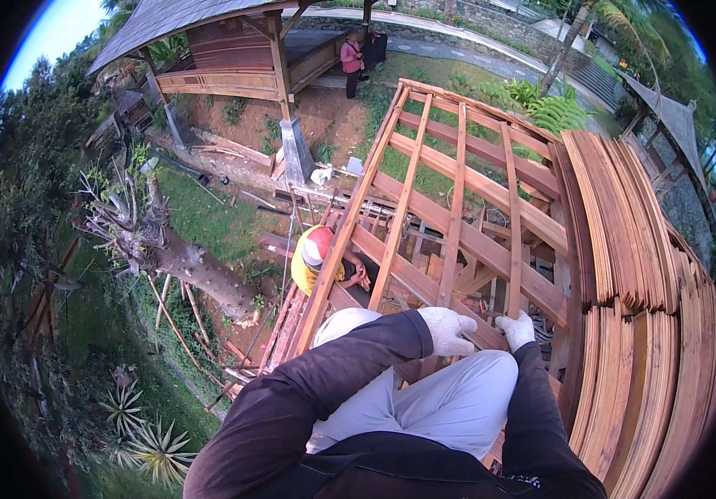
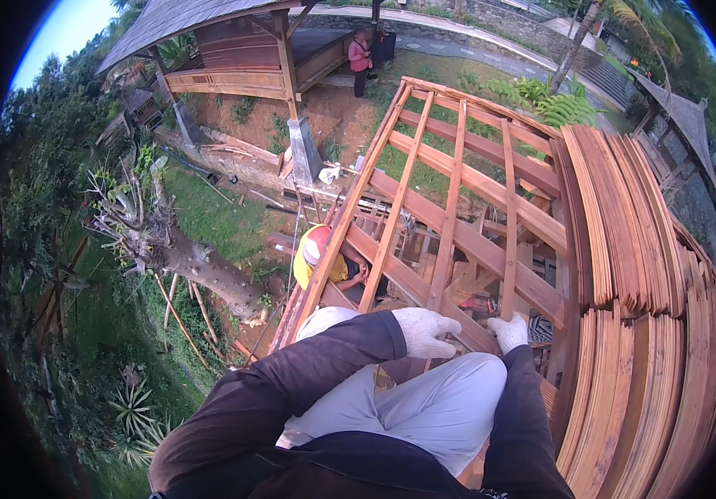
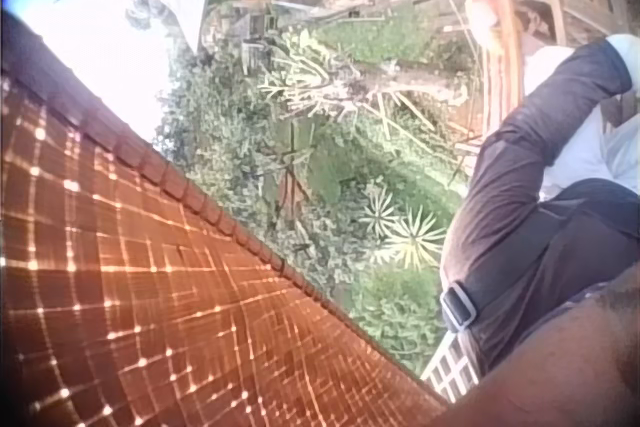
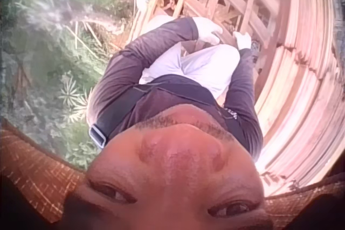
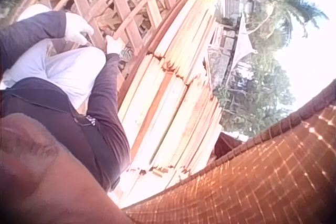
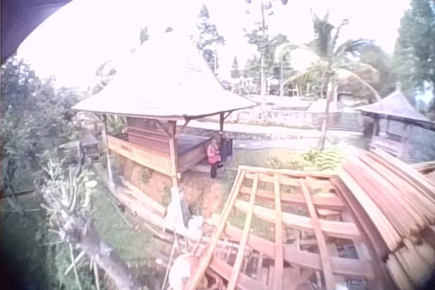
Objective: The person is on a roof structure handling wood shingles, picking up small stacks from a large pile and moving them onto the wooden lattice frame of the roof.
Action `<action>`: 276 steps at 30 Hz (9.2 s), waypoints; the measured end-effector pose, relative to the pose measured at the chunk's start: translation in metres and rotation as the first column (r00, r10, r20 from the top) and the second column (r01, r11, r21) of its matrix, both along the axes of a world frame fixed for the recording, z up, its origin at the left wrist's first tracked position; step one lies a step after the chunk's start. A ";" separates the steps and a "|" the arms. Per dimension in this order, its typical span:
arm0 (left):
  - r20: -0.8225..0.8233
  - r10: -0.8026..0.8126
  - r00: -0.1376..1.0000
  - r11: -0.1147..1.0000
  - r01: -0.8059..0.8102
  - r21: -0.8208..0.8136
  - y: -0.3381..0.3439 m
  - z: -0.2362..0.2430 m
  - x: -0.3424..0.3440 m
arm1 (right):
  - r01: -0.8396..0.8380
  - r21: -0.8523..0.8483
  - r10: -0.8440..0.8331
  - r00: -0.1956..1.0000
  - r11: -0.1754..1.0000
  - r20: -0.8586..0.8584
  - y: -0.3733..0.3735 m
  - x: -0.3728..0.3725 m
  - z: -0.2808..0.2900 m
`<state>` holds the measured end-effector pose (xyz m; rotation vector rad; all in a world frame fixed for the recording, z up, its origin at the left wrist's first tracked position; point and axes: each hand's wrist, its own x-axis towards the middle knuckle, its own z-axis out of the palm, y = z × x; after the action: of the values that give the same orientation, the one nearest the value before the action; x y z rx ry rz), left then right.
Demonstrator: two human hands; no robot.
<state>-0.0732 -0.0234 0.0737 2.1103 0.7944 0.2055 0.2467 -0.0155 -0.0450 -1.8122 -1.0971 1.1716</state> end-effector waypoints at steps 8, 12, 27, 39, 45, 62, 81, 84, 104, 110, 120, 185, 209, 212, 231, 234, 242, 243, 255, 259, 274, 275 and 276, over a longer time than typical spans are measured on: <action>0.008 -0.005 1.000 1.000 0.005 0.017 0.000 0.000 0.001 | -0.001 -0.002 0.001 1.000 1.000 0.023 -0.001 0.002 -0.001; 0.027 -0.035 0.999 0.999 0.034 0.027 0.002 -0.002 0.000 | -0.013 -0.003 0.013 0.991 1.000 0.136 -0.001 -0.001 0.005; -0.046 -0.021 0.999 0.999 0.023 0.047 -0.008 0.017 -0.008 | 0.026 -0.008 -0.025 0.992 1.000 0.122 -0.004 -0.006 0.017; -0.132 -0.032 0.991 0.998 0.038 0.046 -0.018 0.025 -0.004 | 0.001 -0.020 0.001 0.990 1.000 0.139 -0.006 -0.009 0.025; -0.258 -0.051 0.965 0.997 0.032 -0.076 -0.017 0.019 0.003 | 0.027 0.093 -0.047 0.975 0.995 0.216 -0.010 -0.015 0.027; -0.200 0.019 0.980 0.987 -0.050 -0.153 0.000 -0.014 0.071 | 0.112 0.460 -0.041 0.986 0.881 -0.162 0.065 -0.128 0.094; -0.448 -0.325 0.833 0.942 0.328 -0.071 0.011 -0.070 0.079 | -0.397 -0.267 0.477 0.692 0.878 0.541 0.071 -0.164 0.040; -0.468 -0.348 0.813 0.936 0.329 -0.125 0.012 -0.045 0.073 | -0.420 -0.286 0.507 0.671 0.861 0.542 0.071 -0.166 0.046; -0.518 -0.408 0.751 0.899 0.430 -0.085 0.008 -0.048 0.075 | -0.475 -0.326 0.574 0.618 0.817 0.537 0.065 -0.169 0.050; -0.543 -0.399 0.739 0.890 0.454 -0.038 0.008 -0.050 0.070 | -0.505 -0.317 0.590 0.596 0.803 0.544 0.067 -0.173 0.051; -0.503 -0.299 0.811 0.947 0.318 -0.050 0.001 -0.071 0.076 | -0.517 -0.303 0.583 0.557 0.801 0.591 0.065 -0.166 0.037; -0.609 -0.179 0.773 0.979 0.081 -0.185 0.008 -0.096 0.084 | -0.636 0.016 0.541 0.669 0.772 0.509 0.064 -0.176 0.056; -0.417 -0.242 0.876 0.970 0.214 -0.114 -0.006 -0.038 0.075 | 0.511 0.207 -0.550 0.795 0.834 0.255 0.066 -0.014 0.028; -0.425 -0.263 0.866 0.961 0.197 -0.193 -0.006 -0.024 0.074 | 0.554 0.162 -0.577 0.788 0.817 0.215 0.061 -0.002 0.010; -0.376 -0.185 0.908 0.983 0.174 -0.065 -0.017 -0.020 0.059 | 0.232 -0.255 -0.237 0.971 0.939 0.010 0.047 -0.035 0.053; -0.389 -0.178 0.904 0.984 0.174 -0.046 -0.015 -0.040 0.065 | 0.269 -0.239 -0.277 0.961 0.933 0.003 0.050 -0.039 0.052; -0.387 -0.226 0.894 0.973 0.228 -0.041 -0.011 -0.052 0.075 | 0.307 0.012 -0.306 0.951 0.952 -0.052 0.054 -0.020 0.030; -0.384 -0.238 0.892 0.969 0.243 -0.034 -0.011 -0.053 0.075 | 0.306 0.058 -0.307 0.952 0.950 -0.007 0.056 -0.016 0.024; -0.404 -0.210 0.890 0.976 0.212 -0.041 -0.012 -0.047 0.073 | 0.198 -0.199 -0.223 0.969 0.960 -0.109 0.046 -0.026 0.046; -0.401 -0.229 0.887 0.972 0.231 -0.045 -0.011 -0.042 0.072 | 0.190 -0.175 -0.210 0.972 0.966 -0.108 0.050 -0.020 0.035; -0.396 -0.237 0.887 0.966 0.257 -0.001 -0.012 -0.052 0.073 | 0.209 -0.093 -0.215 0.975 0.973 -0.055 0.057 -0.006 0.023; -0.400 -0.250 0.882 0.959 0.281 0.021 -0.012 -0.055 0.074 | 0.206 -0.069 -0.209 0.977 0.976 -0.043 0.057 -0.004 0.021; -0.406 -0.253 0.878 0.960 0.281 0.009 -0.011 -0.053 0.073 | 0.206 -0.100 -0.213 0.975 0.973 -0.061 0.057 -0.005 0.023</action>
<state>0.0002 -0.0348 0.0207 2.3346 0.7206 -0.3688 0.2419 0.0411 -0.0224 -1.8901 -0.8004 1.1669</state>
